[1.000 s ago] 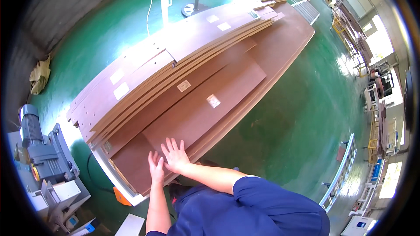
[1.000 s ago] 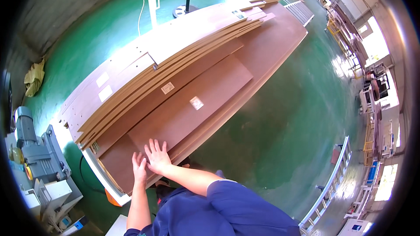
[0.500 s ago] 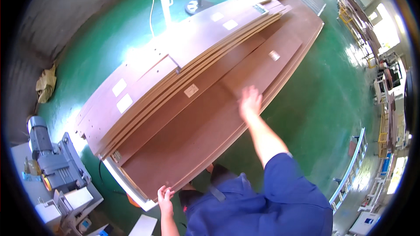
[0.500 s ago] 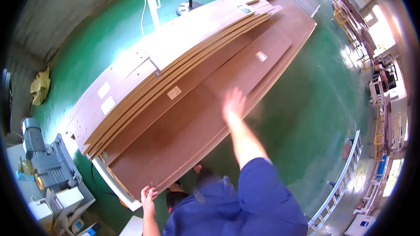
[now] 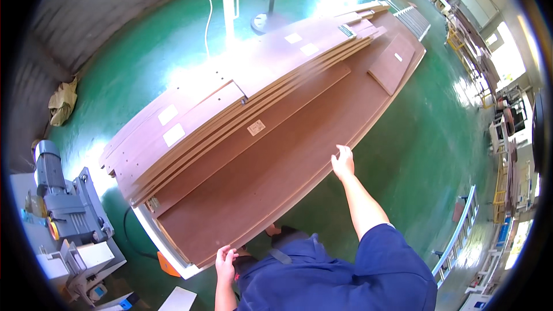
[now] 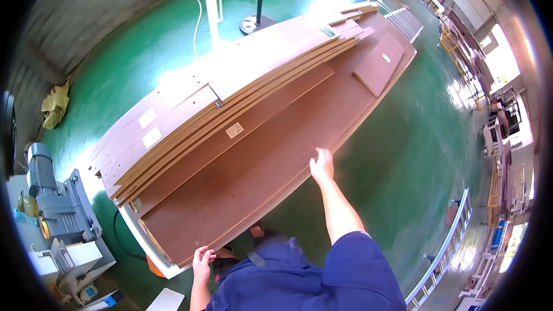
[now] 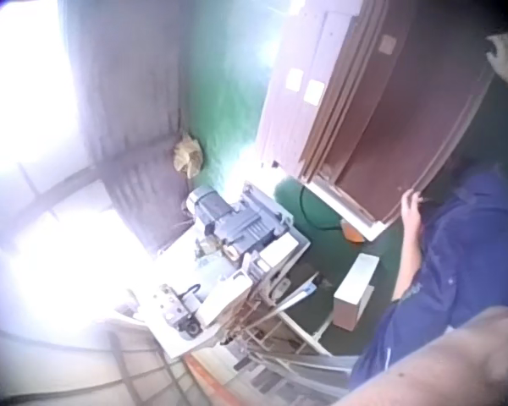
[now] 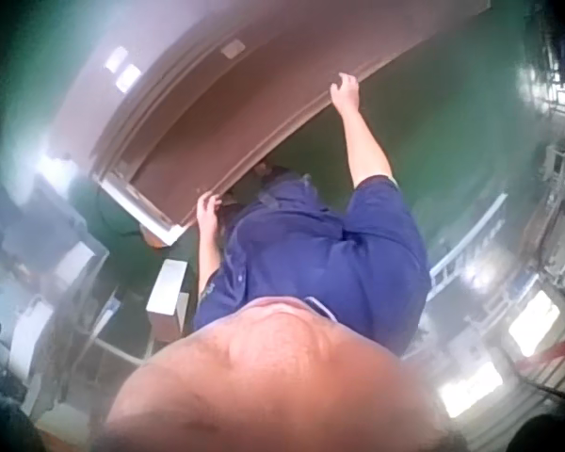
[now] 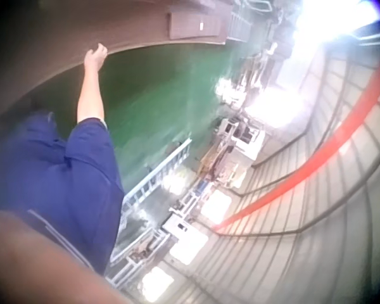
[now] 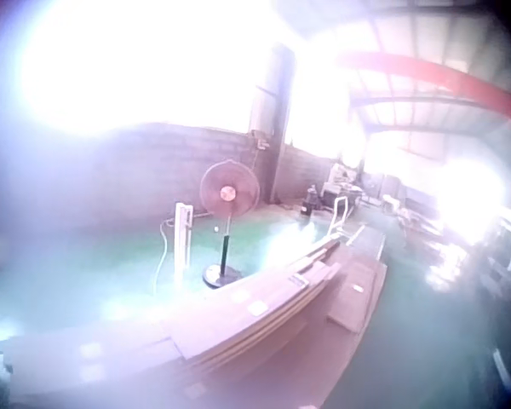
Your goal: The person feeds wooden panels into an industrial wood-processing machine and stacks the processed panels onto a worktable.
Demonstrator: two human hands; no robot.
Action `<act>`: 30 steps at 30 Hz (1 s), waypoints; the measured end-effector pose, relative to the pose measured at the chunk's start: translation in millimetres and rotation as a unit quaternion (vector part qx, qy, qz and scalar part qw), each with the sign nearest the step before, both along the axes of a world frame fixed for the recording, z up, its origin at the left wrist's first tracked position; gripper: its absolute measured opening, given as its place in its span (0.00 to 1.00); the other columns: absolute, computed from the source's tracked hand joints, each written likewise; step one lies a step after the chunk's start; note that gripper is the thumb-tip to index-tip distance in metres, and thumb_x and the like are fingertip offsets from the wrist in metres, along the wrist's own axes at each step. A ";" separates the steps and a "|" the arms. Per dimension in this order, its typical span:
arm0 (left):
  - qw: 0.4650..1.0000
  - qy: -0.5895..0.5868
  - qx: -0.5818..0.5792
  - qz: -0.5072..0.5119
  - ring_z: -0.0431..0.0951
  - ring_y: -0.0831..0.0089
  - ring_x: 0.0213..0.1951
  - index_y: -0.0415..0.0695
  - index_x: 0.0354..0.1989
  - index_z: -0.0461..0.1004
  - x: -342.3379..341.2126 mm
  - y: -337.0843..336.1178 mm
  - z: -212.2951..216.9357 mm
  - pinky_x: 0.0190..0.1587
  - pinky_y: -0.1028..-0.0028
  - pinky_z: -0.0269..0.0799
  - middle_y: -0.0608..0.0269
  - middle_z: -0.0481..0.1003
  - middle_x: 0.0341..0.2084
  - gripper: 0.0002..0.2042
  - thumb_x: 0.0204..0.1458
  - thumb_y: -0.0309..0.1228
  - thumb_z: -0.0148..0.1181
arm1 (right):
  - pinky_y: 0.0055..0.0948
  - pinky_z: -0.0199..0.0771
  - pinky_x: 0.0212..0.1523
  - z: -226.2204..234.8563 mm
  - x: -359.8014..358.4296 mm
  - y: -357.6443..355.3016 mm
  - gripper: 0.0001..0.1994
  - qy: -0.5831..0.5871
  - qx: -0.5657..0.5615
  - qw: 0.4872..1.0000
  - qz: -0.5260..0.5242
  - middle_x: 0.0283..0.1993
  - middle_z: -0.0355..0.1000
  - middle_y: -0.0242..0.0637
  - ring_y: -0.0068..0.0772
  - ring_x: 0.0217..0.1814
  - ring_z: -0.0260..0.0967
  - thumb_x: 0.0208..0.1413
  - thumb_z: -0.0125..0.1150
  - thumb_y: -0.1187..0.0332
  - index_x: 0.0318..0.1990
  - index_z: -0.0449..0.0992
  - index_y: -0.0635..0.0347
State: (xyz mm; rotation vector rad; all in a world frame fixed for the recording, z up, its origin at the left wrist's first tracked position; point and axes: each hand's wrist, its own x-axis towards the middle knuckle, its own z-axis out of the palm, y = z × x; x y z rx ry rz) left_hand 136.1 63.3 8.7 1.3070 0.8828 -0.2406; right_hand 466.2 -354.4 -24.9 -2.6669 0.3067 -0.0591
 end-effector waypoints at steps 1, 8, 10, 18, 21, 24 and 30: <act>1.000 -0.002 0.004 0.007 0.76 0.74 0.37 0.38 0.51 0.67 -4.5 0.9 -3.1 0.43 0.75 0.71 0.58 0.75 0.40 0.13 0.59 0.29 0.51 | 0.39 0.65 0.59 -2.0 -5.3 -0.8 0.22 -0.009 -0.012 1.000 0.018 0.54 0.66 0.45 0.48 0.59 0.62 0.48 0.62 0.67 0.53 0.70 0.59; 0.998 0.002 0.059 0.029 0.77 0.71 0.41 0.40 0.51 0.70 -35.1 27.6 -1.2 0.45 0.72 0.73 0.57 0.76 0.39 0.15 0.58 0.34 0.56 | 0.38 0.68 0.55 -47.6 -98.8 -20.5 0.15 0.010 0.145 0.988 0.045 0.47 0.73 0.50 0.42 0.49 0.71 0.52 0.56 0.79 0.48 0.72 0.74; 0.994 -0.022 0.052 0.090 0.76 0.73 0.39 0.38 0.52 0.68 -60.7 43.6 -18.6 0.46 0.73 0.72 0.58 0.76 0.40 0.17 0.59 0.34 0.54 | 0.38 0.68 0.53 -76.6 -111.8 -4.2 0.16 0.036 0.151 0.987 0.041 0.47 0.70 0.49 0.44 0.48 0.69 0.49 0.55 0.80 0.47 0.72 0.71; 0.849 -0.014 0.007 0.528 0.77 0.72 0.29 0.43 0.45 0.68 -201.3 94.6 -6.0 0.32 0.74 0.74 0.58 0.77 0.33 0.12 0.58 0.37 0.51 | 0.32 0.68 0.47 -14.8 -123.7 200.5 0.13 0.029 0.186 0.934 0.302 0.40 0.68 0.42 0.38 0.42 0.67 0.46 0.52 0.78 0.42 0.72 0.66; 0.782 -0.023 0.004 0.623 0.77 0.71 0.26 0.44 0.43 0.68 -246.8 118.4 1.4 0.28 0.72 0.74 0.59 0.76 0.31 0.10 0.57 0.36 0.51 | 0.29 0.68 0.46 -3.5 -122.5 266.8 0.12 0.074 0.245 0.900 0.352 0.39 0.68 0.39 0.32 0.41 0.66 0.47 0.52 0.78 0.41 0.72 0.65; 0.703 -0.071 -0.007 0.708 0.76 0.72 0.24 0.45 0.41 0.67 -284.3 152.0 9.5 0.26 0.72 0.74 0.61 0.76 0.29 0.09 0.58 0.37 0.49 | 0.24 0.68 0.40 15.2 -138.4 329.1 0.10 0.083 0.319 0.866 0.376 0.36 0.68 0.33 0.25 0.36 0.65 0.49 0.52 0.80 0.39 0.72 0.64; 0.604 -0.217 0.072 0.763 0.75 0.73 0.27 0.48 0.38 0.69 -345.6 278.5 99.7 0.33 0.71 0.75 0.66 0.75 0.27 0.07 0.57 0.37 0.51 | 0.17 0.65 0.27 30.4 -191.2 399.6 0.09 0.210 0.383 0.823 0.363 0.30 0.68 0.30 0.19 0.27 0.64 0.48 0.50 0.82 0.37 0.72 0.63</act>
